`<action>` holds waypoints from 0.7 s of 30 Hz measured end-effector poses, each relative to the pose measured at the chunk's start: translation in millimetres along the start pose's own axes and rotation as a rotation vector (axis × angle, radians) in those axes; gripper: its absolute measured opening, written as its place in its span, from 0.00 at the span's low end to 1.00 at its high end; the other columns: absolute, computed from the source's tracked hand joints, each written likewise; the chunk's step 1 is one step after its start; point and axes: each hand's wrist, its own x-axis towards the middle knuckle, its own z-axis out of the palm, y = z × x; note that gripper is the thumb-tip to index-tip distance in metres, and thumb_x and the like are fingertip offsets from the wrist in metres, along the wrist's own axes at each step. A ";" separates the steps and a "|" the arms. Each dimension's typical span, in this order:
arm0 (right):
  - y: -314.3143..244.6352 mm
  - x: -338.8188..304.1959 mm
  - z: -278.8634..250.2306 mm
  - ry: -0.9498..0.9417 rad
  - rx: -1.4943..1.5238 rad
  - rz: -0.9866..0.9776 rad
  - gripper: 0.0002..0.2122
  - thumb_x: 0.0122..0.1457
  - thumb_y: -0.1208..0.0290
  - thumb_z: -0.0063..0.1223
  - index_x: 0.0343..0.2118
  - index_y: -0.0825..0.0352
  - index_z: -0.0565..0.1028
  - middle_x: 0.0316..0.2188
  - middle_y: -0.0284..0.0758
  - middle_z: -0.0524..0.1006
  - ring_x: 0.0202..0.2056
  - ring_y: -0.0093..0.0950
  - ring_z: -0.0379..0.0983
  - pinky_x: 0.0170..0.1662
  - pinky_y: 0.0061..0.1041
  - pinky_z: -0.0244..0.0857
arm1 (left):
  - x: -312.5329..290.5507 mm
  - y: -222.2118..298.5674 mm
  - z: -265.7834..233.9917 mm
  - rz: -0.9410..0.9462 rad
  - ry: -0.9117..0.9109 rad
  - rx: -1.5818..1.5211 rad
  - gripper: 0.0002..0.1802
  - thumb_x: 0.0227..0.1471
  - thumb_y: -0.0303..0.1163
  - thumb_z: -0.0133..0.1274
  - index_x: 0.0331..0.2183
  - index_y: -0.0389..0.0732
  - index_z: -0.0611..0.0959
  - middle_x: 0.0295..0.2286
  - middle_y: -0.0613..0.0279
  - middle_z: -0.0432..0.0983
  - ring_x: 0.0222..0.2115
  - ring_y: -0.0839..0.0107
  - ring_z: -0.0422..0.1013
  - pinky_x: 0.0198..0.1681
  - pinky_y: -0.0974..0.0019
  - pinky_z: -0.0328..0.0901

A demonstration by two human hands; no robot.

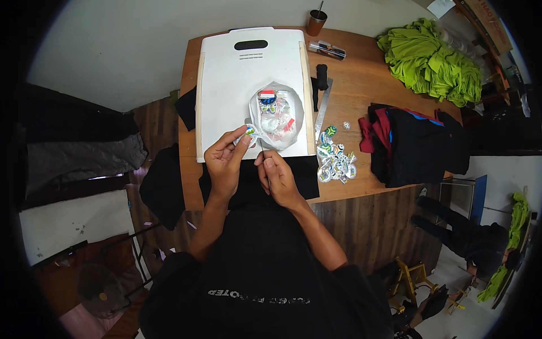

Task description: Cutting small printed clothing labels from a sheet using scissors.

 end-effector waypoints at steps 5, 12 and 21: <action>35.0 -30.3 48.6 0.093 -0.002 -0.058 0.16 0.69 0.58 0.30 0.38 0.68 0.65 0.12 0.26 0.59 0.12 0.15 0.51 0.16 0.14 0.48 | -31.6 10.4 -39.8 -0.081 -0.061 -0.046 0.15 0.53 0.15 0.53 0.45 0.26 0.78 0.38 0.55 0.76 0.37 0.74 0.74 0.42 0.75 0.68; 30.8 -31.2 50.0 0.124 0.015 -0.073 0.16 0.69 0.58 0.33 0.37 0.67 0.66 0.13 0.24 0.57 0.14 0.13 0.49 0.17 0.14 0.45 | -32.3 9.6 -39.6 -0.029 -0.082 0.019 0.16 0.52 0.16 0.54 0.45 0.26 0.78 0.38 0.55 0.75 0.38 0.73 0.74 0.43 0.74 0.69; 30.5 -27.0 53.5 0.119 0.041 -0.083 0.16 0.69 0.57 0.34 0.36 0.67 0.66 0.13 0.23 0.57 0.14 0.13 0.49 0.17 0.14 0.44 | -33.2 9.8 -39.7 -0.023 -0.064 -0.070 0.13 0.51 0.14 0.55 0.41 0.26 0.80 0.39 0.55 0.75 0.39 0.73 0.74 0.42 0.75 0.69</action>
